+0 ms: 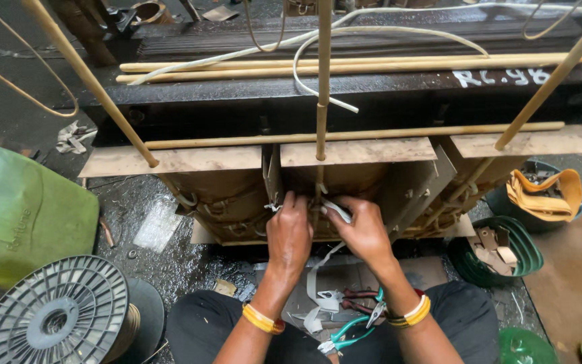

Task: The person ties white straps around vertical wooden dowels on a wooden structure using both hands. They repeatedly wrap, pull, and knot the straps to secure them in place.

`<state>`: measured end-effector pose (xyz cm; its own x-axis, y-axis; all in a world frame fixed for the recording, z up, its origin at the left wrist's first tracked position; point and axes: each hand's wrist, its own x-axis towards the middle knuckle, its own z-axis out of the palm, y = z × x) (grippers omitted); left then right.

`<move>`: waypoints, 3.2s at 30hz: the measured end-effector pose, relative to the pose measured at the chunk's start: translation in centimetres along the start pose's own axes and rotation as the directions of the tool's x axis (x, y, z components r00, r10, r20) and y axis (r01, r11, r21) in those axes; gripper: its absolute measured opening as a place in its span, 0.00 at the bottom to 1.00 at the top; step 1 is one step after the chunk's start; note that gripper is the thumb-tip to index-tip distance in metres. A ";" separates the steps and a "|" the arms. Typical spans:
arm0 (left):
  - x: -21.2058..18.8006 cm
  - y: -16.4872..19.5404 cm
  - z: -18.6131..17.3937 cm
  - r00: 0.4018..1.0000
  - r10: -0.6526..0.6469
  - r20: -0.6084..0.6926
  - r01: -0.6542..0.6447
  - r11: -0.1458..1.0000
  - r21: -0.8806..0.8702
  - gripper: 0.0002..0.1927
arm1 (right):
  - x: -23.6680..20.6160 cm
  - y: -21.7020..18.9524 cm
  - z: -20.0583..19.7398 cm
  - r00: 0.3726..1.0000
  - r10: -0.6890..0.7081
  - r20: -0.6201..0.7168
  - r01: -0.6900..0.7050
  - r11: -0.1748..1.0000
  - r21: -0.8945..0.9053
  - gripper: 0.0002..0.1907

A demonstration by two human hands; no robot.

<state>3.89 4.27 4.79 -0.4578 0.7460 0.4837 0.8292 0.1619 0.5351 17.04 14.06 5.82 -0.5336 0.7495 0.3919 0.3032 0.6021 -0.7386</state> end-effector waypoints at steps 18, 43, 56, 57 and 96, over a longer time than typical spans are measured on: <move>-2.8 -2.7 3.9 0.990 -0.110 -0.085 0.067 0.915 -0.397 0.19 | -4.5 2.7 8.4 0.894 -0.106 -0.435 0.055 0.990 -0.129 0.09; -4.3 -4.2 7.9 0.834 -0.301 0.462 0.449 -0.116 -0.886 0.09 | -1.6 -3.1 0.5 0.951 0.186 -0.249 -0.148 0.975 0.165 0.07; -6.0 -3.7 9.2 0.823 -0.307 0.477 0.434 -0.201 -0.878 0.10 | -2.5 -3.8 2.1 0.971 -0.017 -0.239 -0.010 0.994 -0.112 0.06; -6.1 -3.5 8.8 0.835 -0.298 0.463 0.427 -0.181 -0.886 0.09 | -2.7 -3.9 2.4 0.966 0.032 -0.257 -0.051 0.996 -0.069 0.06; -4.9 -2.2 5.0 0.693 -0.193 0.695 0.413 -0.683 -0.602 0.02 | -6.7 4.5 6.7 0.896 0.436 0.084 -0.312 0.485 0.817 0.07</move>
<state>5.92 3.48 -2.17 -0.2541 0.9345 -0.2491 -0.9489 -0.1911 0.2511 16.70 9.91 -3.77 -0.4122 0.9109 -0.0165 -0.3315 -0.1668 -0.9286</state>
